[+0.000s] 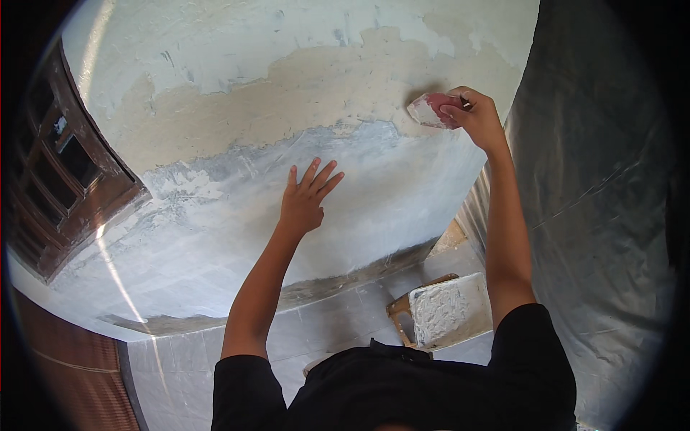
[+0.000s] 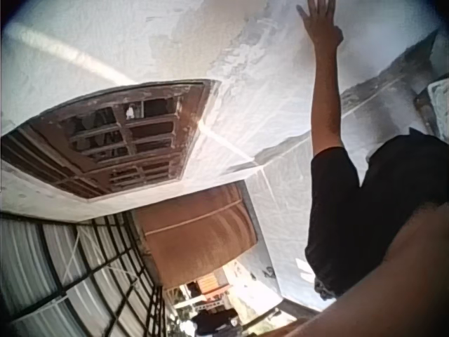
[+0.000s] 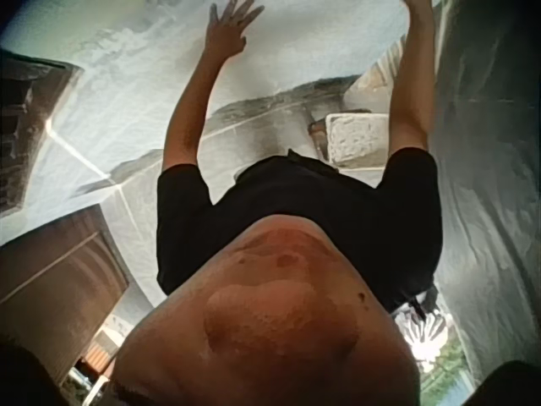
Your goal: The person applies wall filler from a container onto an indoor wall surface with a putty knife, smoothing it out as they go.
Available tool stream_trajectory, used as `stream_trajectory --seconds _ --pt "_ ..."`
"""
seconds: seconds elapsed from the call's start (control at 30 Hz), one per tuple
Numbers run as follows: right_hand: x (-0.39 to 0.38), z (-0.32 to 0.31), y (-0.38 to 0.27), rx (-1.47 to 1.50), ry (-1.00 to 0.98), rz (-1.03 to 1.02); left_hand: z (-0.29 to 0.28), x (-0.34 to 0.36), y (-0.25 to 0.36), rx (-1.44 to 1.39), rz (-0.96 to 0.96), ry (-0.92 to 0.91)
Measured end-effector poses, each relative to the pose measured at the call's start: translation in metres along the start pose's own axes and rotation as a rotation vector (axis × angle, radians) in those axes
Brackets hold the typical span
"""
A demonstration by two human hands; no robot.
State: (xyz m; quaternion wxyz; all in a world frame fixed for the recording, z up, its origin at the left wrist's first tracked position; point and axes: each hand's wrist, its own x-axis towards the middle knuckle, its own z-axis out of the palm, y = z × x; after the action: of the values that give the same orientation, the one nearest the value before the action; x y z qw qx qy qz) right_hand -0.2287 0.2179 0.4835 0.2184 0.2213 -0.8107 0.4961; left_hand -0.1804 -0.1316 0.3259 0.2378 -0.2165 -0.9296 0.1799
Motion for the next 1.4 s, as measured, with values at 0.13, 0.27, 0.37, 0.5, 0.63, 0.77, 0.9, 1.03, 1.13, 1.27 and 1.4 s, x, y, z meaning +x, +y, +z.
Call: stream_trajectory --seconds 0.13,0.27,0.37,0.5,0.63,0.77,0.9,1.03,1.13,1.27,1.4 --pt "-0.053 0.048 0.007 -0.157 0.362 -0.208 0.002 -0.003 -0.003 -0.014 0.005 0.146" --pt "-0.081 0.100 0.035 -0.386 0.351 -0.328 0.001 0.000 -0.002 -0.060 0.016 0.146" --pt "-0.084 0.124 0.042 -0.507 0.435 -0.485 -0.001 0.000 -0.002 -0.104 0.010 0.085" --pt "-0.071 0.139 0.050 -0.589 0.531 -0.487 0.001 0.001 0.000 -0.062 0.018 0.097" --pt "-0.061 0.149 0.053 -0.626 0.517 -0.533 0.000 0.001 0.002 -0.071 0.021 0.092" --pt "-0.061 0.158 0.057 -0.649 0.521 -0.555 -0.001 -0.001 -0.001 -0.082 0.020 0.109" --pt "-0.073 0.168 0.066 -0.620 0.468 -0.613 -0.003 0.000 -0.001 -0.034 0.023 -0.012" --pt "-0.063 0.161 0.057 -0.630 0.554 -0.579 0.002 -0.001 -0.003 -0.071 0.022 0.151" --pt "-0.053 0.159 0.059 -0.648 0.556 -0.570 0.002 0.001 0.000 -0.082 0.024 0.151" --pt "-0.067 0.169 0.062 -0.612 0.515 -0.602 -0.001 0.001 0.000 -0.039 0.028 0.018" --pt "-0.072 0.170 0.058 -0.616 0.513 -0.587 -0.003 0.001 -0.002 -0.039 0.018 -0.030"
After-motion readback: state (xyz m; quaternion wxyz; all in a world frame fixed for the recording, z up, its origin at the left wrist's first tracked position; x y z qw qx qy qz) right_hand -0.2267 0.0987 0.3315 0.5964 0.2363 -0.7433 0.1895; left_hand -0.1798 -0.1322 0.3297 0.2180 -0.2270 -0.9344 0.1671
